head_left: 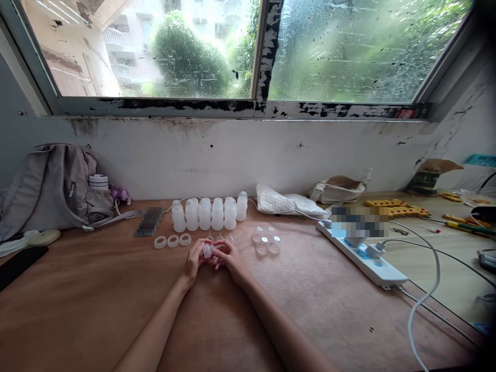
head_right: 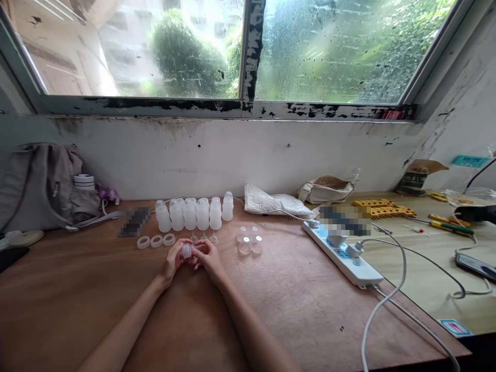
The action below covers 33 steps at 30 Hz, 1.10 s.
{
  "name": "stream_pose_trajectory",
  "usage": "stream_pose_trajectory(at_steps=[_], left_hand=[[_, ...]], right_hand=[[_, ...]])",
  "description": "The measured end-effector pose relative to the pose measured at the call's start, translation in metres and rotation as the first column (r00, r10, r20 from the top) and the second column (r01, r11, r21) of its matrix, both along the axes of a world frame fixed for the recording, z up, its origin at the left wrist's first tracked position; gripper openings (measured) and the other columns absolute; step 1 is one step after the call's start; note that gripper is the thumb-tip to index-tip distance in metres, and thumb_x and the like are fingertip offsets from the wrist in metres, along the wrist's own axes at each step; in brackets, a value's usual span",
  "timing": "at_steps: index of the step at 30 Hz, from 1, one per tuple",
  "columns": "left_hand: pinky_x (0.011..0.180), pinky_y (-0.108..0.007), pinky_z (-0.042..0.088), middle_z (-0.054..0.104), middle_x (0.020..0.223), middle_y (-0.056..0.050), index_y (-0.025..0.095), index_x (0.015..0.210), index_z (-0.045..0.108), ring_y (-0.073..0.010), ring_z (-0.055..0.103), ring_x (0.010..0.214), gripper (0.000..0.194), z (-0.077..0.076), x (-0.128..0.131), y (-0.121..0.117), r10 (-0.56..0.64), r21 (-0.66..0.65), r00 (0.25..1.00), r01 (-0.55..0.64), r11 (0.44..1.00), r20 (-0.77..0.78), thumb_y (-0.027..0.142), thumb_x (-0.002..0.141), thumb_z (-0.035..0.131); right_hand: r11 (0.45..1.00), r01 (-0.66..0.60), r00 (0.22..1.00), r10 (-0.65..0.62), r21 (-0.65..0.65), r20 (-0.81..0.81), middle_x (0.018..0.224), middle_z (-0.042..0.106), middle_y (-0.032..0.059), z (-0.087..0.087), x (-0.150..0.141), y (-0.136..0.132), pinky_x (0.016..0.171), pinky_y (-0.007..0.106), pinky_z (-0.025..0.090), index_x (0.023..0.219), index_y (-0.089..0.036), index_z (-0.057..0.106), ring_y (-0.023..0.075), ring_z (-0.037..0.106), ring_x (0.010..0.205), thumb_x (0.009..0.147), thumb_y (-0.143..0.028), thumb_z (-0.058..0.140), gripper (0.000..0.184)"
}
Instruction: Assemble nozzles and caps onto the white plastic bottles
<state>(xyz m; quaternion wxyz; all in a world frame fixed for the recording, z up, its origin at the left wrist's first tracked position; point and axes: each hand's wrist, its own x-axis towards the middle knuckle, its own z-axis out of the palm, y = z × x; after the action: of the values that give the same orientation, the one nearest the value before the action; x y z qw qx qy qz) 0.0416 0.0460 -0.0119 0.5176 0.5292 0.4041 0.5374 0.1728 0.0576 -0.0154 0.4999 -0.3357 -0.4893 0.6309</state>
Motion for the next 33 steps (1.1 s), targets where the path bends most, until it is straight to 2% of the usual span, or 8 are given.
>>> stream_pose_trajectory(at_steps=[4,11,17,23,27,30,33], left_hand=[[0.05,-0.021,0.044,0.056,0.073,0.0,0.018,0.09,0.051,-0.0115,0.054,0.058,0.025,-0.002,-0.001,0.003,-0.017,-0.048,0.999,0.019,0.999,0.038,0.038,0.076,0.045],[0.044,-0.02,0.039,0.053,0.062,0.003,0.018,0.088,0.048,-0.0103,0.052,0.049,0.027,-0.005,0.004,0.003,-0.031,-0.118,0.999,0.036,0.992,0.044,0.041,0.076,0.045],[0.054,-0.021,0.043,0.055,0.073,0.001,0.018,0.095,0.048,-0.0094,0.053,0.057,0.03,0.004,0.011,-0.005,-0.034,-0.118,0.999,0.037,0.992,0.029,0.041,0.077,0.046],[0.058,-0.023,0.046,0.057,0.083,-0.004,0.015,0.1,0.053,-0.0119,0.055,0.064,0.033,0.011,0.007,-0.01,-0.081,-0.093,0.996,0.079,0.993,-0.023,0.039,0.078,0.045],[0.063,-0.025,0.047,0.053,0.097,-0.005,0.017,0.102,0.055,-0.0109,0.055,0.065,0.032,0.012,0.008,-0.011,-0.036,-0.034,0.998,0.034,0.999,-0.059,0.036,0.078,0.048],[0.072,-0.027,0.047,0.05,0.104,-0.007,0.018,0.102,0.056,-0.0145,0.057,0.077,0.031,0.012,0.01,-0.011,-0.001,0.043,0.995,0.005,0.999,-0.099,0.033,0.076,0.051],[0.082,-0.028,0.045,0.05,0.111,-0.009,0.019,0.107,0.055,-0.0204,0.052,0.101,0.033,0.01,0.01,-0.011,-0.001,0.094,0.993,0.012,0.995,-0.118,0.031,0.077,0.052]], right_hand=[[0.999,-0.023,0.998,0.021,0.035,0.054,0.058,0.059,-0.0019,-0.002,0.0,0.001,0.039,0.021,0.044,0.085,-0.016,0.053,0.0109,0.055,0.044,0.064,-0.04,0.066,0.034],[0.995,0.074,0.991,-0.081,0.071,0.103,0.056,0.058,-0.0024,-0.003,0.003,0.003,0.042,0.022,0.044,0.073,-0.015,0.055,0.0098,0.053,0.042,0.065,-0.044,0.063,0.031],[0.985,0.144,0.977,-0.157,0.092,0.146,0.057,0.055,-0.003,0.004,0.01,-0.002,0.039,0.021,0.04,0.073,-0.017,0.054,0.0093,0.05,0.042,0.067,-0.047,0.06,0.031],[0.979,0.158,0.968,-0.179,0.128,0.175,0.055,0.049,-0.0051,0.009,0.007,-0.007,0.035,0.02,0.033,0.072,-0.017,0.054,0.0069,0.042,0.037,0.07,-0.047,0.058,0.03],[0.976,0.188,0.967,-0.204,0.113,0.152,0.054,0.047,-0.0055,0.007,0.004,-0.007,0.034,0.02,0.032,0.073,-0.018,0.053,0.0069,0.04,0.036,0.073,-0.048,0.055,0.03],[0.972,0.201,0.959,-0.22,0.118,0.181,0.053,0.046,-0.0057,0.004,0.004,-0.009,0.033,0.021,0.031,0.075,-0.018,0.053,0.0075,0.038,0.034,0.073,-0.049,0.054,0.031],[0.933,0.251,0.896,-0.326,0.259,0.302,0.055,0.051,-0.0027,0.012,0.008,-0.007,0.04,0.024,0.036,0.076,-0.018,0.055,0.0108,0.045,0.041,0.075,-0.045,0.053,0.027]])
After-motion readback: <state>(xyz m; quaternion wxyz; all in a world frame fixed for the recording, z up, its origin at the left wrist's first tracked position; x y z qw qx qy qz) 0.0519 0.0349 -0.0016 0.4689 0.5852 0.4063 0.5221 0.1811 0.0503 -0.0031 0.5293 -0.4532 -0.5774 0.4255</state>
